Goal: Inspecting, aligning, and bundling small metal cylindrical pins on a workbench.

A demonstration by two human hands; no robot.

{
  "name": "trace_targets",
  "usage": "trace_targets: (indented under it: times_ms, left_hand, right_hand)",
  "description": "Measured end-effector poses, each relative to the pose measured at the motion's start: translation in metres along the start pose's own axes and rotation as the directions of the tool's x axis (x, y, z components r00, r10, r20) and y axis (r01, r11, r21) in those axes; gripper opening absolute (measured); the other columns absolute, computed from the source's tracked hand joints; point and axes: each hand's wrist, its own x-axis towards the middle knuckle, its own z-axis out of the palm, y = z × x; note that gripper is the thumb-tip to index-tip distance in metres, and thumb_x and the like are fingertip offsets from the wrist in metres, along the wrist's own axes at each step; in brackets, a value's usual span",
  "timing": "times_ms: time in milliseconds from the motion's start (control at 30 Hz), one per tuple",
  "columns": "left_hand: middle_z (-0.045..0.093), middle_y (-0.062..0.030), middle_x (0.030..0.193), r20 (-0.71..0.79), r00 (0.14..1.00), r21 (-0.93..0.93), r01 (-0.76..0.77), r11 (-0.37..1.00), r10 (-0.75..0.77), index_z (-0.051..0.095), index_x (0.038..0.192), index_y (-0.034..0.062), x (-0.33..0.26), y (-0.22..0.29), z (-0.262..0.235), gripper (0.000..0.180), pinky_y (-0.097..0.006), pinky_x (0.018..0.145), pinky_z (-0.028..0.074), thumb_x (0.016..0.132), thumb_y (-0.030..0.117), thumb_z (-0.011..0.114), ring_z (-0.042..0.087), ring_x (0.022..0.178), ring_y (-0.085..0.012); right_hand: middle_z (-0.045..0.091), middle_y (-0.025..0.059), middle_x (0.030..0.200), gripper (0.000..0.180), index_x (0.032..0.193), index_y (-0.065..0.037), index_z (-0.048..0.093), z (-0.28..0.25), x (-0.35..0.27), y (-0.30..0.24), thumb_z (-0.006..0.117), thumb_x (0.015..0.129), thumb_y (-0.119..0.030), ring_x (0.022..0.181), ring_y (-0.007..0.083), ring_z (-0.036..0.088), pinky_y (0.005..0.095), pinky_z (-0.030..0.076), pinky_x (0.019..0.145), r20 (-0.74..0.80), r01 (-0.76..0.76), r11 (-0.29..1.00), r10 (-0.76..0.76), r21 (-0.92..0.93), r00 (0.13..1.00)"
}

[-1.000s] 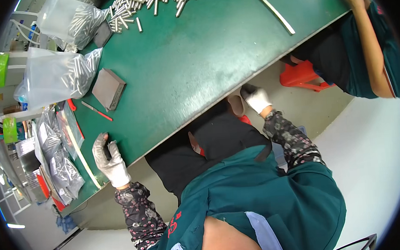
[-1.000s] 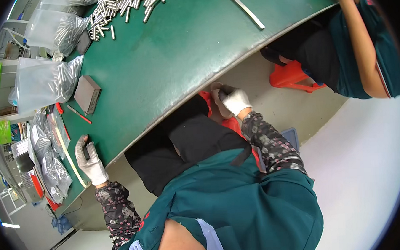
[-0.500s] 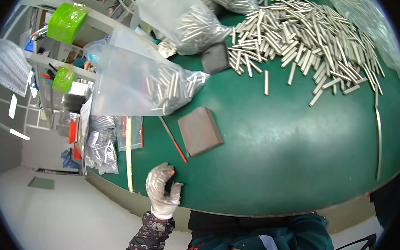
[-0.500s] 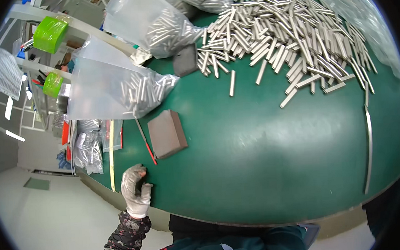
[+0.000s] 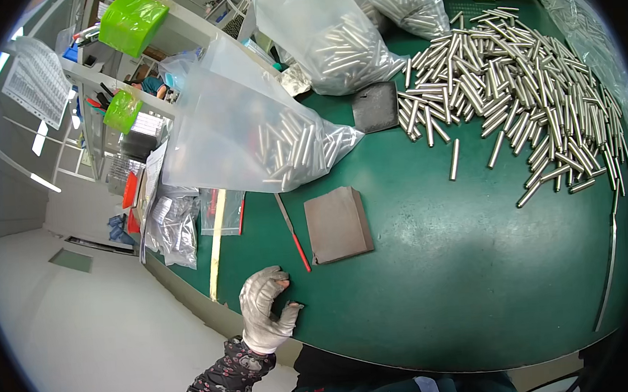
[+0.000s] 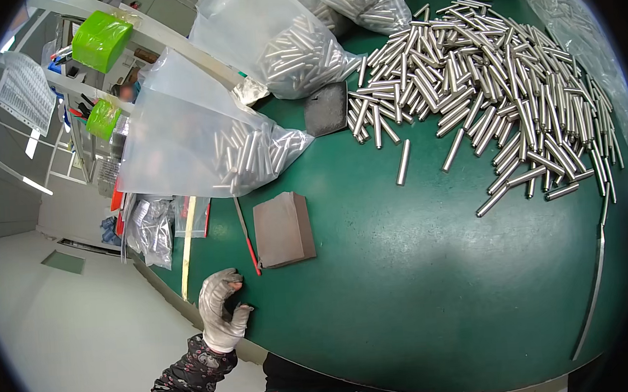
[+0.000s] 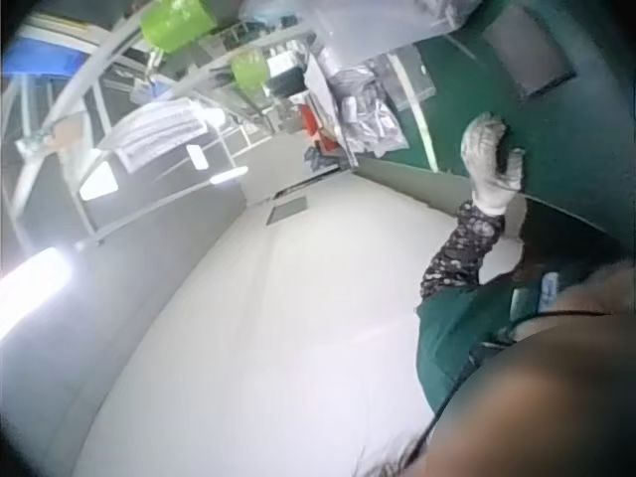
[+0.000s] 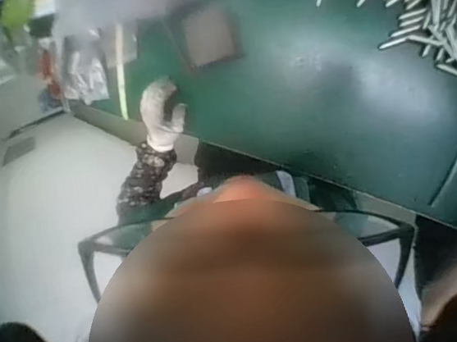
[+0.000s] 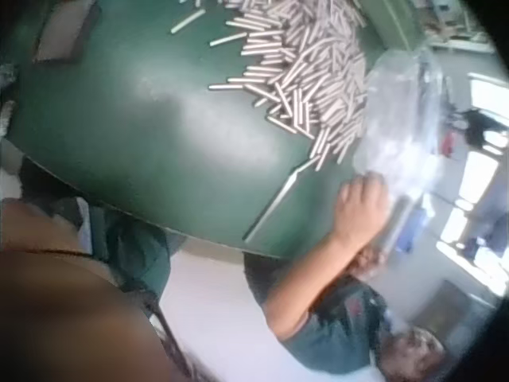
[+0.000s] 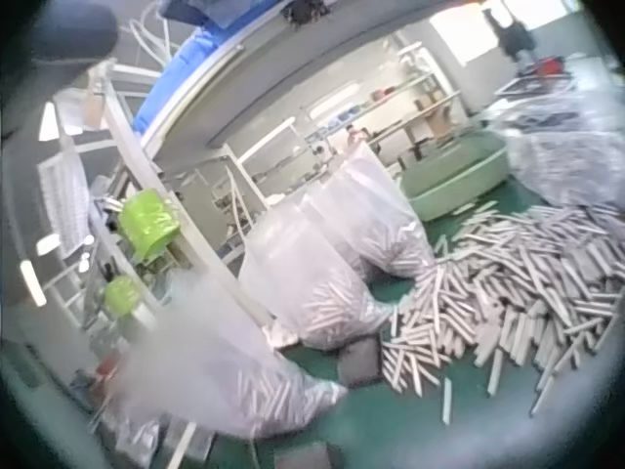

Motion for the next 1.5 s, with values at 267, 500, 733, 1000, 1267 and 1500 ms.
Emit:
trace_targets:
  times_ms: [267,500,733,1000,1267,1500]
  left_hand:
    - [0.062,-0.0128,0.098,-0.001,1.0,0.028,-0.031,0.999,0.031,0.056,0.101,0.0043,0.002,0.004,-0.001,0.035,-0.044,0.083,0.047,0.073,0.017,0.074,0.061,0.096,-0.0338]
    - [0.061,-0.0129,0.097,-0.004,1.0,0.036,-0.024,0.999,0.025,0.056,0.099,0.0046,0.003,0.006,0.0,0.036,-0.043,0.083,0.047,0.07,0.016,0.075,0.061,0.095,-0.0339]
    - [0.061,-0.0136,0.095,0.018,1.0,0.067,-0.005,0.998,0.004,0.056,0.095,0.0038,0.005,0.007,-0.003,0.035,-0.043,0.082,0.048,0.065,0.011,0.073,0.061,0.094,-0.0346]
    - [0.061,-0.0159,0.098,-0.064,0.998,0.037,-0.024,0.999,0.027,0.058,0.095,0.0035,0.001,0.01,-0.002,0.035,-0.044,0.085,0.047,0.063,0.007,0.072,0.06,0.095,-0.0358]
    - [0.061,-0.0131,0.098,-0.164,0.982,-0.03,-0.103,0.994,0.097,0.058,0.093,0.0051,-0.006,0.005,-0.003,0.034,-0.042,0.084,0.047,0.063,0.005,0.072,0.059,0.095,-0.0335]
    - [0.061,-0.011,0.094,-0.174,0.98,-0.02,-0.104,0.994,0.099,0.058,0.089,0.0056,-0.004,0.006,-0.003,0.027,-0.042,0.08,0.047,0.066,0.007,0.07,0.058,0.091,-0.0324]
  right_hand:
    - [0.05,-0.003,0.091,0.011,0.091,-0.01,0.05,0.006,0.071,-0.08,0.041,0.087,-0.01,0.072,0.0062,0.051,0.018,0.042,0.058,0.454,-0.051,0.864,-0.212,0.501,0.865]
    - [0.052,0.0019,0.083,0.007,0.075,-0.005,0.051,0.03,0.095,-0.074,0.05,0.074,-0.012,0.077,0.0156,0.052,0.0255,0.045,0.068,0.53,0.774,0.479,-0.565,-0.414,0.633]
    - [0.057,0.0055,0.097,0.017,0.093,0.0,0.056,-0.024,0.094,-0.079,0.049,0.078,-0.003,0.09,0.0181,0.056,0.0287,0.048,0.079,0.278,0.573,0.792,-0.513,-0.212,0.812]
    - [0.051,0.0163,0.115,0.038,0.113,0.001,0.049,0.135,-0.12,0.105,0.041,0.087,-0.025,0.106,0.0298,0.051,0.0363,0.045,0.089,-0.062,-0.539,0.508,0.763,0.672,0.643]
    - [0.044,0.0287,0.136,0.067,0.134,0.002,0.043,0.21,-0.244,0.171,0.034,0.096,-0.052,0.124,0.0435,0.045,0.0449,0.042,0.1,0.309,-0.57,-0.033,0.865,0.821,0.395]
    - [0.049,0.0278,0.13,0.075,0.136,0.001,0.04,0.173,-0.267,0.162,0.032,0.094,-0.06,0.114,0.0457,0.052,0.0571,0.043,0.093,0.073,-0.468,0.217,0.847,0.856,0.527]
